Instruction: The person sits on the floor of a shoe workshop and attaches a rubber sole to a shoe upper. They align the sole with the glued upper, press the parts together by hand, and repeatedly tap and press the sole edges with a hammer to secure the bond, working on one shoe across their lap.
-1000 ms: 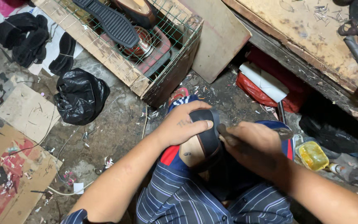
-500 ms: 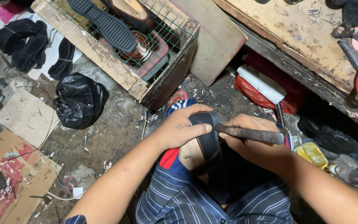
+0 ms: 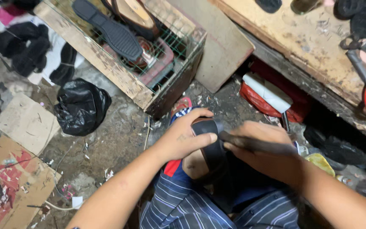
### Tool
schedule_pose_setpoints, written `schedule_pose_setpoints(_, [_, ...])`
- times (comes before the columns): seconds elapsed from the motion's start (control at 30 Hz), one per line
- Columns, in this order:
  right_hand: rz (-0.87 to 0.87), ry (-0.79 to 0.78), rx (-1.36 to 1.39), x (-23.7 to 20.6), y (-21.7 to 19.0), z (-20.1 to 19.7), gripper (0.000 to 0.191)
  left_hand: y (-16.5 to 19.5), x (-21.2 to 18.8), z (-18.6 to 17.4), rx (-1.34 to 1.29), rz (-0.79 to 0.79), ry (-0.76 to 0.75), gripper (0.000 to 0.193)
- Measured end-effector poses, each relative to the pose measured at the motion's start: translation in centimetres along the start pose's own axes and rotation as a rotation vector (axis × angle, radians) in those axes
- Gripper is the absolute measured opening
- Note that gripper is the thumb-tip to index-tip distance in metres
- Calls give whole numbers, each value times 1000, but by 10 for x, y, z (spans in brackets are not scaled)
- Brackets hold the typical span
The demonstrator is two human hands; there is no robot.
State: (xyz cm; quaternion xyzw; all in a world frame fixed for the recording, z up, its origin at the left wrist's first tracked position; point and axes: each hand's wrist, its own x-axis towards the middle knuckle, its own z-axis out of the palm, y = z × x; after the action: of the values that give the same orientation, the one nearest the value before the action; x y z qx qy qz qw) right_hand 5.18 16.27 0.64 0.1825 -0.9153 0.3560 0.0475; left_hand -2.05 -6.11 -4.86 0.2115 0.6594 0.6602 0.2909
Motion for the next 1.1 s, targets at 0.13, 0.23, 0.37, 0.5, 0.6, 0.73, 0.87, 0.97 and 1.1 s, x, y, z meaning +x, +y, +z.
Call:
schedule_pose_setpoints(0.13, [141, 44, -62, -14, -27, -31, 22, 58, -21, -3, 164, 13, 62, 70])
schedule_pose_setpoints(0.23, [407, 83, -80, -28, -48, -45, 19, 97, -27, -4, 437, 213, 103, 73])
schedule_pose_setpoints(0.37, [407, 106, -147, -32, -56, -47, 23, 116, -29, 6, 497, 245, 81, 68])
schedule_pose_setpoints(0.5, [-100, 341, -147, -31, -49, -39, 39, 108, -28, 16, 555, 395, 78, 68])
schedule_pose_setpoints(0.6, [-19, 203, -305, -36, -48, -38, 18, 98, -31, 24, 582, 527, 110, 70])
schedule_pose_setpoints(0.73, [-177, 185, -353, -41, -53, -43, 23, 91, -38, 40, 628, 485, 161, 68])
schedule_pose_setpoints(0.87, [-291, 156, -213, -41, -57, -51, 27, 93, -39, 44, 626, 435, 141, 64])
schedule_pose_setpoints(0.97, [-187, 156, -59, -45, -54, -59, 29, 98, -41, 42, 623, 448, 67, 67])
schedule_pose_setpoints(1.1, [-166, 166, 37, -56, -48, -70, 31, 102, -49, 49, 619, 432, 25, 67])
